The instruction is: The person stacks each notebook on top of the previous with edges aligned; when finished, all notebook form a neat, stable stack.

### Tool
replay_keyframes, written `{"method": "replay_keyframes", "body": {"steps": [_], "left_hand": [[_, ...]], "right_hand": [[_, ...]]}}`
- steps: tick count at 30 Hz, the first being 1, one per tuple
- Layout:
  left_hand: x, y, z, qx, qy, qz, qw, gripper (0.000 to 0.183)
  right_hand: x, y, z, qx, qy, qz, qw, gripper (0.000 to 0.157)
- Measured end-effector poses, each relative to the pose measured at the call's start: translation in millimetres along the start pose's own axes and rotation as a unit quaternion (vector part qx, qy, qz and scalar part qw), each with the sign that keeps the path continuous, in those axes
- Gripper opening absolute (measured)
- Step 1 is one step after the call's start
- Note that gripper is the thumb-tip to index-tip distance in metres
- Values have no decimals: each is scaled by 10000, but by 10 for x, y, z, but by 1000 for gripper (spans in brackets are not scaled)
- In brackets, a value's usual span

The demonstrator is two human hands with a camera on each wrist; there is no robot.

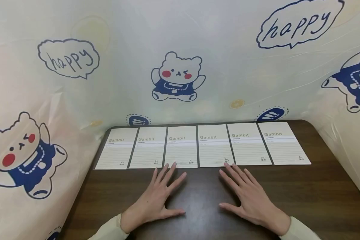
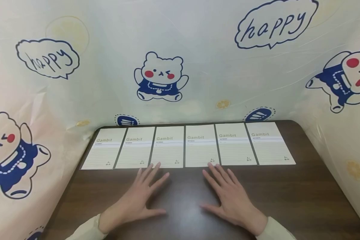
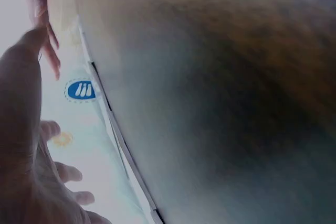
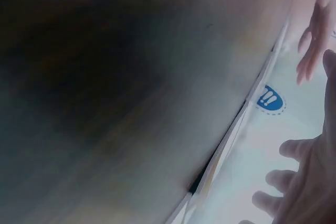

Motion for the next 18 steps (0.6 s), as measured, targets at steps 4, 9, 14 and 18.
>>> {"method": "replay_keyframes", "body": {"steps": [4, 9, 14, 18], "left_hand": [[25, 26, 138, -90, -440, 106, 9989, 112], [55, 72, 276, -206, -824, 272, 9960, 112], [82, 124, 357, -259, -971, 351, 9943, 110], [101, 160, 388, -233, -944, 451, 9942, 108]], "right_hand": [[112, 162, 95, 284, 58, 270, 9992, 95], [277, 367, 241, 624, 3, 558, 9965, 93], [447, 556, 379, 807, -180, 819, 9932, 91], [535, 707, 439, 914, -247, 1171, 9886, 92]]}}
Point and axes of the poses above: each hand's wrist, its own x-axis towards the middle knuckle, its own y-axis out of the palm, z = x × y, the point moved 10 cm from there along x, towards the middle knuckle, and after that the axes turned 13 degrees about -z, right-handed, at the moved point
